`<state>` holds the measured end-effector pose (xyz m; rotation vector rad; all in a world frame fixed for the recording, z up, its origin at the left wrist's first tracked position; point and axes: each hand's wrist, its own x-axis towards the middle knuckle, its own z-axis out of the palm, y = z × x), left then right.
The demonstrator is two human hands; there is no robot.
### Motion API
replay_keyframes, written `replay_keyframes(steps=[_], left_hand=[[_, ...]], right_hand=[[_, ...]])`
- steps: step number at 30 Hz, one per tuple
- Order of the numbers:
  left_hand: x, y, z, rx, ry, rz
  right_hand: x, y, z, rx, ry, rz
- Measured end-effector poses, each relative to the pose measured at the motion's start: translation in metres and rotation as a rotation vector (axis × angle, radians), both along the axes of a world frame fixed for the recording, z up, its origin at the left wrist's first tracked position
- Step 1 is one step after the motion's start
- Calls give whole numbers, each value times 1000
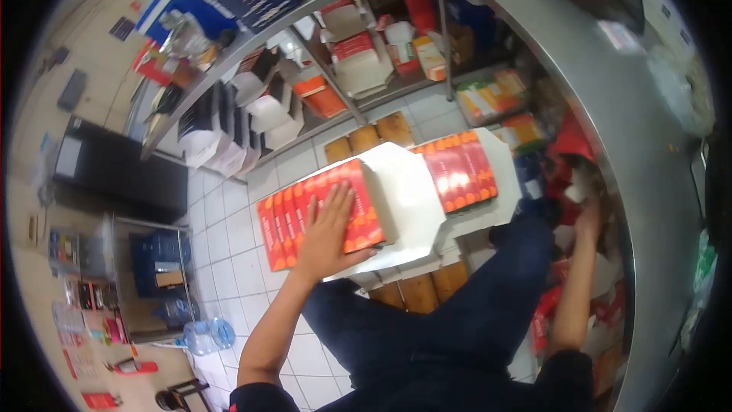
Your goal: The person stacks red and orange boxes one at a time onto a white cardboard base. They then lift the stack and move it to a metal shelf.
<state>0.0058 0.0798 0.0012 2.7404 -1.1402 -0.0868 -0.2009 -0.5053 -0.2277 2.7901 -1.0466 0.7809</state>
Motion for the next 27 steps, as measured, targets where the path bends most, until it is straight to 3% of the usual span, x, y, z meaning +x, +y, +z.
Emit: replay_keyframes(steps=[1, 3, 5, 8, 10, 12, 13, 14, 16, 17, 20, 21, 23, 24, 26, 27], left_hand=[[0, 0, 1, -11, 4, -13], [1, 4, -4, -38, -34, -20], [0, 6, -5, -62, -67, -50], [-1, 8, -6, -82, -68, -44], [-1, 10, -7, -103, -78, -34], [-2, 10, -5, -97, -66, -37], [-3, 12, -5, -110, -69, -26], [-4, 13, -5, -108, -64, -29], [-2, 13, -6, -121, -65, -28], [-2, 13, -5, -119, -67, -34], [-2, 12, -4, -107, -81, -41], [-2, 11, -3, -87, -90, -46], [-2, 11, 0, -80, -100, -51], [-3, 11, 1, -75, -117, -57], [-6, 6, 9, -74, -116, -69], [-5, 5, 12, -72, -112, -77]], right_hand=[[23, 39, 33, 801, -573, -16], [63, 126, 87, 1614, -1181, 129], [80, 167, 86, 1685, -1066, 248], [107, 238, 110, 1795, -926, 199], [125, 264, 122, 1487, -651, 331], [136, 275, 113, 929, -546, 584], [132, 277, 128, 1075, -285, 481], [131, 278, 125, 1063, -280, 493], [128, 283, 123, 590, -173, 567], [125, 291, 131, 381, -109, 408], [131, 312, 178, 245, -167, 408], [139, 320, 182, 242, -166, 412], [148, 338, 186, 1011, -306, 866], [147, 343, 183, 1011, -304, 864], [155, 350, 173, 1282, 34, 1134], [155, 356, 166, 1328, 20, 1131]])
